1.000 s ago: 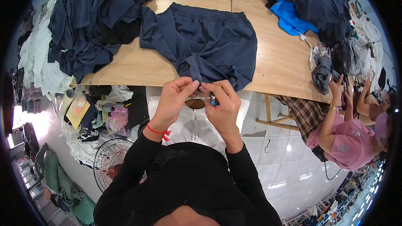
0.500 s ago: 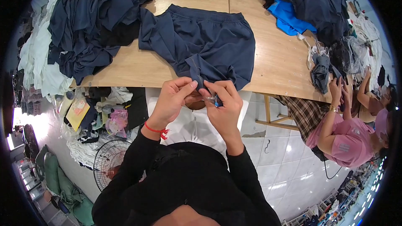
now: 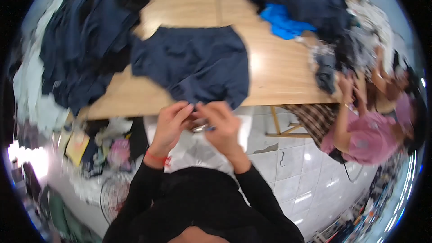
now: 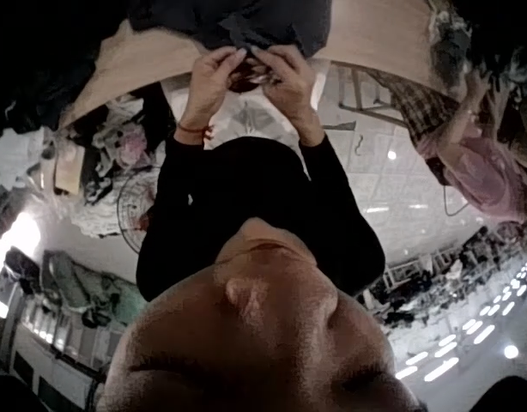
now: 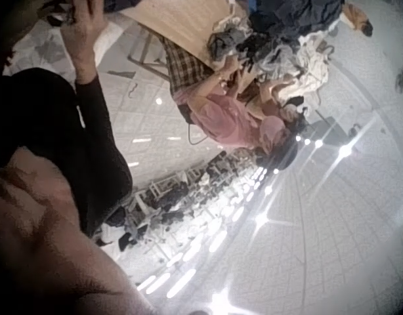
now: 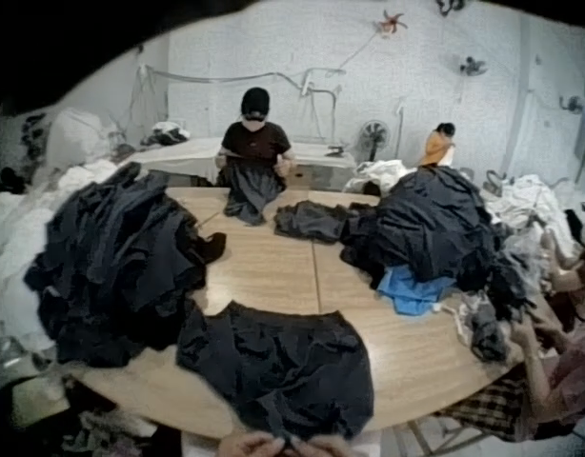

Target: Trimming excess threads from finished pairs of shorts using thread snips.

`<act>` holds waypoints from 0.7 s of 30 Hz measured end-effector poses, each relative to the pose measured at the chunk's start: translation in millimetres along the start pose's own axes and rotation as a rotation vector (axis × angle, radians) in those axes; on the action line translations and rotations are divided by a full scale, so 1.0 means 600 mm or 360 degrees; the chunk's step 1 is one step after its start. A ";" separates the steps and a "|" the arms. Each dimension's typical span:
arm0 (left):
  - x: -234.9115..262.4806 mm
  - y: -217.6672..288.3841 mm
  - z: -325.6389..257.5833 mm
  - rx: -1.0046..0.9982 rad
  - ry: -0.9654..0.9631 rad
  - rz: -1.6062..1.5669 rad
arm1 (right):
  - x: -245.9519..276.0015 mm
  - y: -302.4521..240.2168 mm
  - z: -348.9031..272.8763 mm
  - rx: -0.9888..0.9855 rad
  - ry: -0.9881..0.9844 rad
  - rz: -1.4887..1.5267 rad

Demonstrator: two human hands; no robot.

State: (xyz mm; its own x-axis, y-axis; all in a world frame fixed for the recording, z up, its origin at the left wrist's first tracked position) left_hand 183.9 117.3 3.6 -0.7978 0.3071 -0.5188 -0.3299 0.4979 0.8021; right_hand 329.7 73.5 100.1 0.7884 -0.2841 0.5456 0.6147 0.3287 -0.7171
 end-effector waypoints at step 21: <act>0.218 -0.097 0.167 -0.0118 -0.0572 -0.0762 | 0.161 0.506 -0.065 -0.1017 0.0885 0.0446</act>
State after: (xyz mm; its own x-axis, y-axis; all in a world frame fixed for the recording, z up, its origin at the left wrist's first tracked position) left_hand 149.3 209.6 -140.2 -0.3355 0.3244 -0.8844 -0.6551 0.5944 0.4665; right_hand 591.2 110.8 -81.9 0.6797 -0.7192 0.1441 0.1393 -0.0663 -0.9880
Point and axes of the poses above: each hand's wrist, its own z-axis towards the middle knuckle, its own x-axis out of the back of the hand, y = z × x, the point moved 9 cm from there along z, towards the middle knuckle, and after that the axes turned 6 degrees about -y, right-handed, at the moved point
